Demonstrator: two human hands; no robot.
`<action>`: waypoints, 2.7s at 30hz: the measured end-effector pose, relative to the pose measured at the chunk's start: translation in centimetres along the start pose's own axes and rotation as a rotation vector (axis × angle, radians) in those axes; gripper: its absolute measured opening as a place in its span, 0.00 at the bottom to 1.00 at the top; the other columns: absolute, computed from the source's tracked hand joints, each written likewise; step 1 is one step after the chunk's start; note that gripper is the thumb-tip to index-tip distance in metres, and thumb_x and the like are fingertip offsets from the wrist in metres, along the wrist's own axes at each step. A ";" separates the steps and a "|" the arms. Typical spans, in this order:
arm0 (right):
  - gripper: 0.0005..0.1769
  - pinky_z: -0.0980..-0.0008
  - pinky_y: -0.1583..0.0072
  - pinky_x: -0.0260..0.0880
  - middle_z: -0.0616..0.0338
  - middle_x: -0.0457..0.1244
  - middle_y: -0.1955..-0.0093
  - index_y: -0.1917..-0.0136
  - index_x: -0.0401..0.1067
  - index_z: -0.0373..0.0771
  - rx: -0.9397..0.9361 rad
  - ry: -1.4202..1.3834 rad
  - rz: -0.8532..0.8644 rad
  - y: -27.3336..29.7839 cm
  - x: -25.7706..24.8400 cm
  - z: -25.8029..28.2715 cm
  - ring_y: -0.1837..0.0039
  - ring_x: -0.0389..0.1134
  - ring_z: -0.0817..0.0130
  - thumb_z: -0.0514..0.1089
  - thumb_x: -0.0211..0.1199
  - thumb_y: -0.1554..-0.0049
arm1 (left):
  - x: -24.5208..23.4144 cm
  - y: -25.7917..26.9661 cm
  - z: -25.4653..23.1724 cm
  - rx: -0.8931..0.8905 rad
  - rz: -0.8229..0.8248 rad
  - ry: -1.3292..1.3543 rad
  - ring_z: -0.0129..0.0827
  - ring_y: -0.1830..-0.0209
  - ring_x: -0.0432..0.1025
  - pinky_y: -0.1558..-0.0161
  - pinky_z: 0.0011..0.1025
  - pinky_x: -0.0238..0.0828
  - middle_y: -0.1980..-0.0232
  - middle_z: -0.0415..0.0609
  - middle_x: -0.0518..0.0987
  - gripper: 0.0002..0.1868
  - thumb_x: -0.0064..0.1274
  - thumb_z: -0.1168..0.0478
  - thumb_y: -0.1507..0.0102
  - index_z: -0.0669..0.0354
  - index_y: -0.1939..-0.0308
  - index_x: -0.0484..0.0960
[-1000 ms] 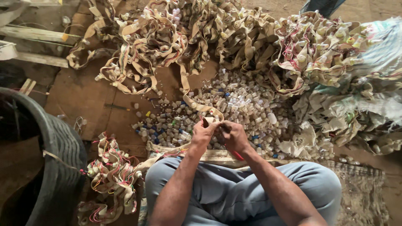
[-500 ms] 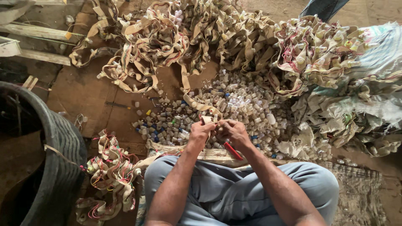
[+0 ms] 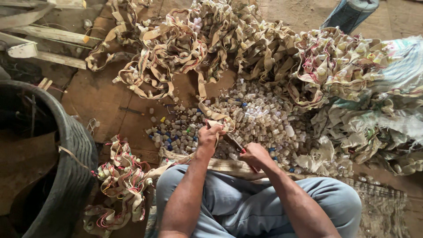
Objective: The person sits on the floor and uses red-handled pliers to cut plastic caps off a long strip of connected plastic pieces. The person repeatedly pulls the strip, positions a cap, and snips it off, dropping the pieces onto a pile on the floor.
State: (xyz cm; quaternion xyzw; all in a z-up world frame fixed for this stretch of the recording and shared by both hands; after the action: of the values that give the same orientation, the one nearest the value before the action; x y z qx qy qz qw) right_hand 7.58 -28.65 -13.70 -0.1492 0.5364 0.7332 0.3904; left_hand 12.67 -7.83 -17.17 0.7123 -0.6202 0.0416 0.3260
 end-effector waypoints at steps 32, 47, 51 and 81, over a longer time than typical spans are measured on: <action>0.17 0.68 0.78 0.60 0.60 0.63 0.67 0.53 0.69 0.38 -0.118 -0.628 0.124 4.8 0.9 4.2 0.73 0.67 0.71 0.55 0.62 0.39 | -1.3 -2.1 0.5 0.112 -0.016 0.001 0.31 0.63 0.75 0.58 0.30 0.71 0.61 0.47 0.83 0.10 0.61 0.66 0.43 0.68 0.59 0.85; 0.18 0.61 0.60 0.62 0.56 0.60 0.67 0.52 0.68 0.37 -0.151 -0.392 -0.029 3.9 1.1 3.4 0.64 0.60 0.66 0.53 0.65 0.40 | -3.2 -4.7 4.8 -0.166 0.046 0.245 0.34 0.69 0.76 0.69 0.30 0.71 0.67 0.50 0.81 0.04 0.60 0.71 0.44 0.69 0.66 0.83; 0.19 0.60 0.55 0.65 0.51 0.62 0.65 0.50 0.70 0.36 -0.241 -0.319 -0.111 4.3 0.3 4.1 0.60 0.60 0.62 0.54 0.65 0.41 | -3.1 -4.1 4.2 -0.140 0.029 0.215 0.31 0.69 0.75 0.69 0.28 0.68 0.66 0.49 0.80 0.03 0.61 0.70 0.42 0.68 0.66 0.84; 0.19 0.50 0.51 0.71 0.48 0.70 0.58 0.51 0.78 0.40 -0.077 -0.041 -0.391 2.8 -3.0 2.0 0.53 0.72 0.48 0.55 0.69 0.48 | 2.6 1.5 -2.9 0.322 0.298 -0.797 0.29 0.64 0.77 0.60 0.23 0.72 0.66 0.46 0.84 0.13 0.47 0.64 0.40 0.62 0.60 0.87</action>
State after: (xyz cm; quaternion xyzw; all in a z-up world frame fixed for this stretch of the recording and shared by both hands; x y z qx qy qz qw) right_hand 7.94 -28.39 -9.12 -0.2507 0.4606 0.6662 0.5302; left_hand 12.94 -8.60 -13.03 0.6172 -0.7787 -0.0934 -0.0626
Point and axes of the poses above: each hand's wrist, its own y-axis away from the middle knuckle, its own x-axis out of the palm, z = x × y, the point moved 6 cm from there along -y, towards the middle knuckle
